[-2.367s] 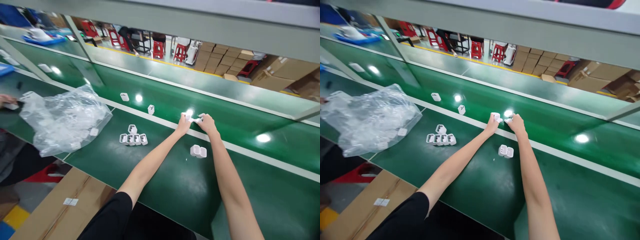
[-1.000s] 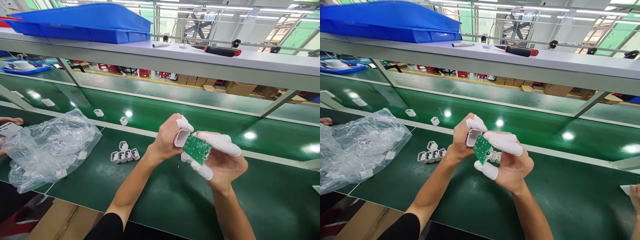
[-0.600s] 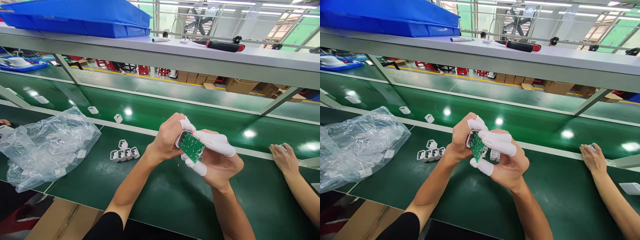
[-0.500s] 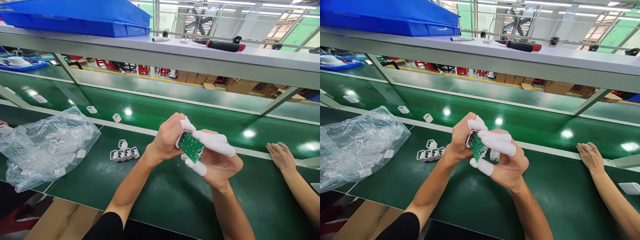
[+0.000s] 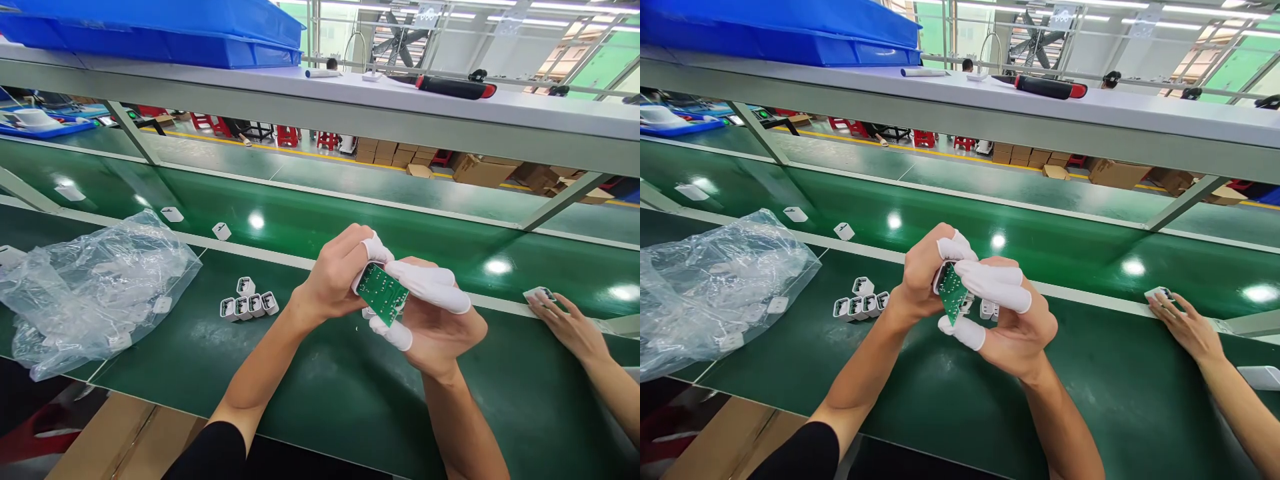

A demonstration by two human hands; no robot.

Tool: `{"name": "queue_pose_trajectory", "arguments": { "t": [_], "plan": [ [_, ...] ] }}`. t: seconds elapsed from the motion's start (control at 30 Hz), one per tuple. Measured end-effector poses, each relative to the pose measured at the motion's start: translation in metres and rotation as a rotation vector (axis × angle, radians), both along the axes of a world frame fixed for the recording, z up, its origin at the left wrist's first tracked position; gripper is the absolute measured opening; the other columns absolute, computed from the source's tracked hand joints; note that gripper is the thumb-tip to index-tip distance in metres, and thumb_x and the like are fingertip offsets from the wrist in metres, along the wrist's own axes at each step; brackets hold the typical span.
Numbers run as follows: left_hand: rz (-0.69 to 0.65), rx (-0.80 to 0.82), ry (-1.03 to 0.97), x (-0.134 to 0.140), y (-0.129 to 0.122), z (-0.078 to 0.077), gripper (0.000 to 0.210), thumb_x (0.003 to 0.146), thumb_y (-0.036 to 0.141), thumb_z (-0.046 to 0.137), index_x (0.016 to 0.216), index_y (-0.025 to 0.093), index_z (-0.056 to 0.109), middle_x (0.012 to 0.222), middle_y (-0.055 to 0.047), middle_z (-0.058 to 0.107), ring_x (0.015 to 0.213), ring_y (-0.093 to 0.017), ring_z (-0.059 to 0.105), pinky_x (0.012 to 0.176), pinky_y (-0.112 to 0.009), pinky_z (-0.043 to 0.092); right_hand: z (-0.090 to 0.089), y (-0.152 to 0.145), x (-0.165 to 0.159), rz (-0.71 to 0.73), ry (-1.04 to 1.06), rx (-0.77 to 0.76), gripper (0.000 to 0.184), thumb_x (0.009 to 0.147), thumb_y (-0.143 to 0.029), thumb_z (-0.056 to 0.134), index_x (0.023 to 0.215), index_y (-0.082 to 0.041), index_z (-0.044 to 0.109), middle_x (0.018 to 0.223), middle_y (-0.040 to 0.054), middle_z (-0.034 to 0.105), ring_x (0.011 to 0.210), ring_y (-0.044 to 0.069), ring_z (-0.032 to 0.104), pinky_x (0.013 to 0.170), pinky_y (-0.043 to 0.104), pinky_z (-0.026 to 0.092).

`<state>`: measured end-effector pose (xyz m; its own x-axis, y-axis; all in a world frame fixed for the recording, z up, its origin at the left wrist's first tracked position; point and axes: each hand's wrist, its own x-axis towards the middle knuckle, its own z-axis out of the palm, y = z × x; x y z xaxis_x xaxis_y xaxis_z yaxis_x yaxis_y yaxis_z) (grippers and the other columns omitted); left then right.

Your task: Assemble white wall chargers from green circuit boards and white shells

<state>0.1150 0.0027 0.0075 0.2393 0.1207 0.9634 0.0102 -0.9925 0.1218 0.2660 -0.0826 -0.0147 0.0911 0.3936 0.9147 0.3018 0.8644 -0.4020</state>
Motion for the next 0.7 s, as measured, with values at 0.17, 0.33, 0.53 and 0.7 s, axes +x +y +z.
{"name": "queue_pose_trajectory", "arguments": {
  "t": [0.17,0.33,0.53,0.7],
  "plan": [
    [-0.005,0.003,-0.003,0.0006,0.0015,-0.0015,0.021,0.110,0.040,0.068,0.104,0.022,0.059,0.090,-0.003,0.062,0.075,-0.017,0.054,0.066,-0.032,0.049,-0.0007,0.0006,0.0019,0.002,-0.040,0.013,0.078,0.076,-0.020,0.101,0.147,-0.035,0.074,0.126,0.0068,0.085,0.112,0.034,0.081,0.083,0.053,0.073],
    [-0.029,0.000,-0.013,0.0000,0.0016,-0.0020,0.024,0.107,0.041,0.072,0.102,0.021,0.060,0.090,-0.004,0.060,0.075,-0.017,0.053,0.064,-0.032,0.046,0.0010,0.0004,0.0008,0.017,-0.037,0.024,0.076,0.078,-0.013,0.095,0.148,-0.033,0.074,0.123,0.0057,0.086,0.113,0.034,0.080,0.084,0.054,0.073],
    [-0.030,-0.001,0.018,-0.0017,-0.0008,0.0022,0.019,0.107,0.036,0.072,0.103,0.021,0.061,0.088,-0.004,0.061,0.077,-0.019,0.053,0.065,-0.033,0.046,0.0062,-0.0003,-0.0016,0.049,-0.019,0.058,0.077,0.075,-0.004,0.093,0.146,-0.027,0.076,0.126,0.0081,0.085,0.116,0.034,0.079,0.086,0.053,0.073],
    [-0.004,-0.017,0.025,-0.0021,-0.0017,0.0004,0.019,0.108,0.039,0.069,0.103,0.023,0.061,0.089,-0.005,0.063,0.076,-0.019,0.052,0.067,-0.034,0.047,0.0074,-0.0010,-0.0016,0.048,-0.024,0.041,0.077,0.076,-0.004,0.093,0.146,-0.028,0.075,0.127,0.0068,0.085,0.118,0.033,0.078,0.088,0.054,0.073]
  ]
}}
